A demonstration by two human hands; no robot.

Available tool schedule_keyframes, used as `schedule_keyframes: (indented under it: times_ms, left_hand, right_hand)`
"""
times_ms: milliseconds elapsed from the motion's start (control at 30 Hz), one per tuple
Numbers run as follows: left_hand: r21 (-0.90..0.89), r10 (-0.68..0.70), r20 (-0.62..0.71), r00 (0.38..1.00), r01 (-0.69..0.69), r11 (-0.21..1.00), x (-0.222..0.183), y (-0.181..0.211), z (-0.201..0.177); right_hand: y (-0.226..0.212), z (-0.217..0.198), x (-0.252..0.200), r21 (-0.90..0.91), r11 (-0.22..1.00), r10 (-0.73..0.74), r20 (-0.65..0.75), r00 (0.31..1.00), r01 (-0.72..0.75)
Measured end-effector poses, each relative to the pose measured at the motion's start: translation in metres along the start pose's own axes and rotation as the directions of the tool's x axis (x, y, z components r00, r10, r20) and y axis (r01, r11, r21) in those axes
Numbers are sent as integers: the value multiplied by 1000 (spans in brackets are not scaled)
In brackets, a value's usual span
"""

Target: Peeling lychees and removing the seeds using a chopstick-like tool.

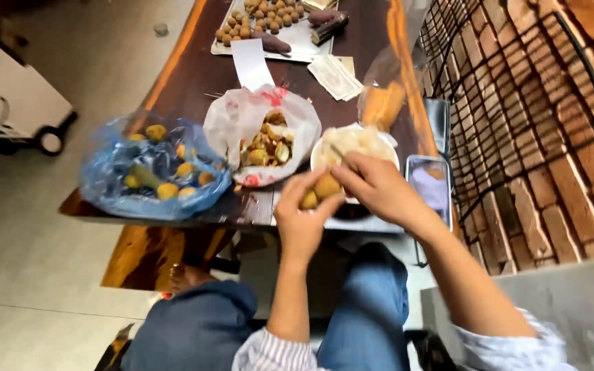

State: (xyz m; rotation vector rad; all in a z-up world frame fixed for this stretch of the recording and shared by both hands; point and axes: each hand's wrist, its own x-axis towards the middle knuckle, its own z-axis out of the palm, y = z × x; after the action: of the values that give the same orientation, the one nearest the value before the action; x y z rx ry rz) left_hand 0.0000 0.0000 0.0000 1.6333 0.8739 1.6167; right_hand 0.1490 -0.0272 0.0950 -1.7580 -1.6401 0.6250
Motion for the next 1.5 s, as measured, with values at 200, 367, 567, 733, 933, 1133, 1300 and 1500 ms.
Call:
schedule_keyframes:
  times_ms: [200,367,567,733,933,1133,1300,1500]
  left_hand:
    - [-309,-343,61,937,345,886,11,-37,23]
    - [-546,-528,124,840,502,671,26,-77,25]
    - [-517,-448,283,848,528,674,78,-50,11]
    - [-493,-387,282,878,479,726,95,-62,9]
    - [-639,-502,147,852,469,610,74,-81,0]
    - [-806,-541,114,833,396,441,76,-84,2]
    - [-868,-497,155,854,358,345,85,-86,-1]
    - [-907,-385,126,914,263,329,91,-103,-33]
  right_hand:
    - [7,-13,71,-99,994,-11,291,957,42]
    - [-7,-7,118,-172,970,-71,479,875,173]
    - [-4,-18,142,-164,944,-171,497,850,286]
    - [-23,-16,142,18,993,-118,376,919,121]
    - [-29,36,140,308,951,-81,350,933,-33]
    - [-18,53,144,569,792,10,348,937,-220]
    - [-15,52,164,646,709,65,338,939,-282]
    - [-1,36,201,564,798,143,164,976,-212]
